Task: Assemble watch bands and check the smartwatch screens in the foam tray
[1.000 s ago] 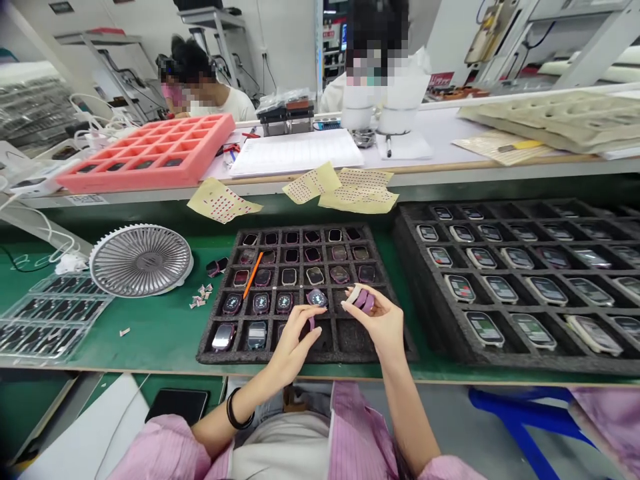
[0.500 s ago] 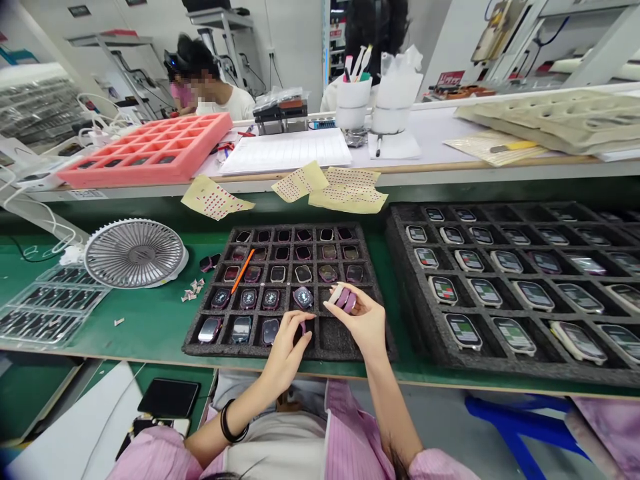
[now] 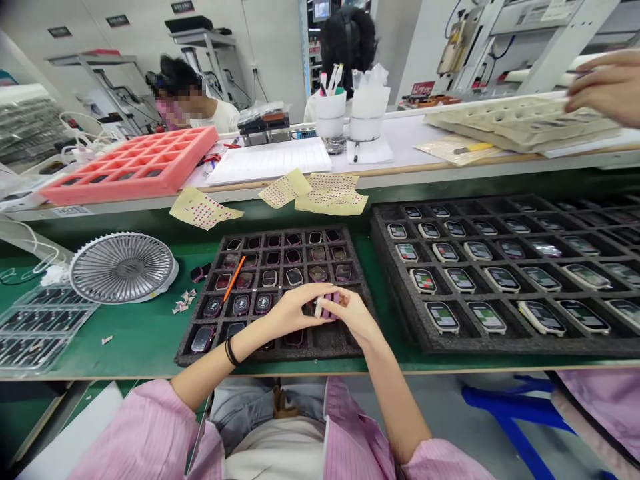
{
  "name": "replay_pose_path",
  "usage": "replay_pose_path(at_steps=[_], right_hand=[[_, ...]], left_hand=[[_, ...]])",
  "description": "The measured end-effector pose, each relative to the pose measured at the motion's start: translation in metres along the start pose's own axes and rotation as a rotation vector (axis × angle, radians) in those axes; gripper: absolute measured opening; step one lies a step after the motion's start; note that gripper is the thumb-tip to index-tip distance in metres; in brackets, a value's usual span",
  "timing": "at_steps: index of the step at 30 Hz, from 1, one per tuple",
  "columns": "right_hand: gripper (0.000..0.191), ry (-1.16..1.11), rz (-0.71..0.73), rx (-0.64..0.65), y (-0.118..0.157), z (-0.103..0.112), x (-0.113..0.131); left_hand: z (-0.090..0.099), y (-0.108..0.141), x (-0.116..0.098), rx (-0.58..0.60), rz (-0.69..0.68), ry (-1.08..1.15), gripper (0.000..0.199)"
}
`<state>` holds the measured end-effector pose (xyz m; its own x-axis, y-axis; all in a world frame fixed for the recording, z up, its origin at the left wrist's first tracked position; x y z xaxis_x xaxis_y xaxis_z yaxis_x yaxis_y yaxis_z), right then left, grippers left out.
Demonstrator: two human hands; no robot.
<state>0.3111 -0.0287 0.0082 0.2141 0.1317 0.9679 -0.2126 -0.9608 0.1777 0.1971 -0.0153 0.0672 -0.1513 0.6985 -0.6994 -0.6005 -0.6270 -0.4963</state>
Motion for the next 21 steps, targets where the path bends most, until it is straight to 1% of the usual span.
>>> replay_pose_path(at_steps=[2, 3, 5, 7, 8, 10, 12, 15, 17, 18, 21], right_hand=[[0.046, -0.022, -0.035, -0.014, -0.002, 0.005, -0.003], [0.047, -0.015, -0.019, -0.05, -0.004, 0.011, -0.004], [0.049, 0.08, 0.102, -0.186, -0.011, 0.027, 0.0], [0.05, 0.292, 0.275, -0.309, -0.017, 0.04, 0.005], [0.05, 0.411, 0.354, -0.335, -0.019, 0.042, 0.006], [0.051, 0.582, 0.453, -0.324, -0.023, 0.04, 0.004], [0.049, 0.649, 0.498, -0.299, -0.026, 0.038, -0.002], [0.046, 0.695, 0.478, -0.289, -0.03, 0.042, -0.011], [0.043, 0.741, 0.486, -0.285, -0.032, 0.044, -0.015], [0.041, 0.765, 0.514, -0.28, -0.031, 0.044, -0.014], [0.039, 0.86, 0.652, -0.28, -0.025, 0.04, -0.008]], left_hand=[[0.0, 0.0, 0.008, -0.053, 0.025, -0.027, 0.053], [0.0, 0.0, 0.013, -0.078, 0.047, -0.043, 0.054], [-0.004, 0.001, 0.025, -0.098, 0.099, -0.077, 0.055], [-0.009, 0.0, 0.037, -0.078, 0.147, -0.107, 0.054], [-0.011, -0.001, 0.041, -0.065, 0.168, -0.116, 0.053], [-0.011, -0.002, 0.047, -0.059, 0.201, -0.121, 0.053], [-0.008, 0.0, 0.044, -0.075, 0.211, -0.122, 0.056], [-0.012, 0.01, 0.03, -0.082, 0.179, -0.134, 0.061], [-0.023, 0.02, 0.019, -0.084, 0.161, -0.13, 0.063], [-0.03, 0.025, 0.015, -0.082, 0.16, -0.128, 0.064], [-0.045, 0.038, 0.008, -0.062, 0.181, -0.156, 0.065]])
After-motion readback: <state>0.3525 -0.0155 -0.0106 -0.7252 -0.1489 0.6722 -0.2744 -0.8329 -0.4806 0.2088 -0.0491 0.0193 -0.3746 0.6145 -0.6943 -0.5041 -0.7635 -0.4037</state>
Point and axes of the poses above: each hand's wrist, its own y-axis away from the middle knuckle, its own z-axis out of the back of the hand, x = y × z, the point moved 7 cm from there along -y, towards the middle knuckle, and after that the axes turned 12 degrees about -x, right-handed, at the moved point
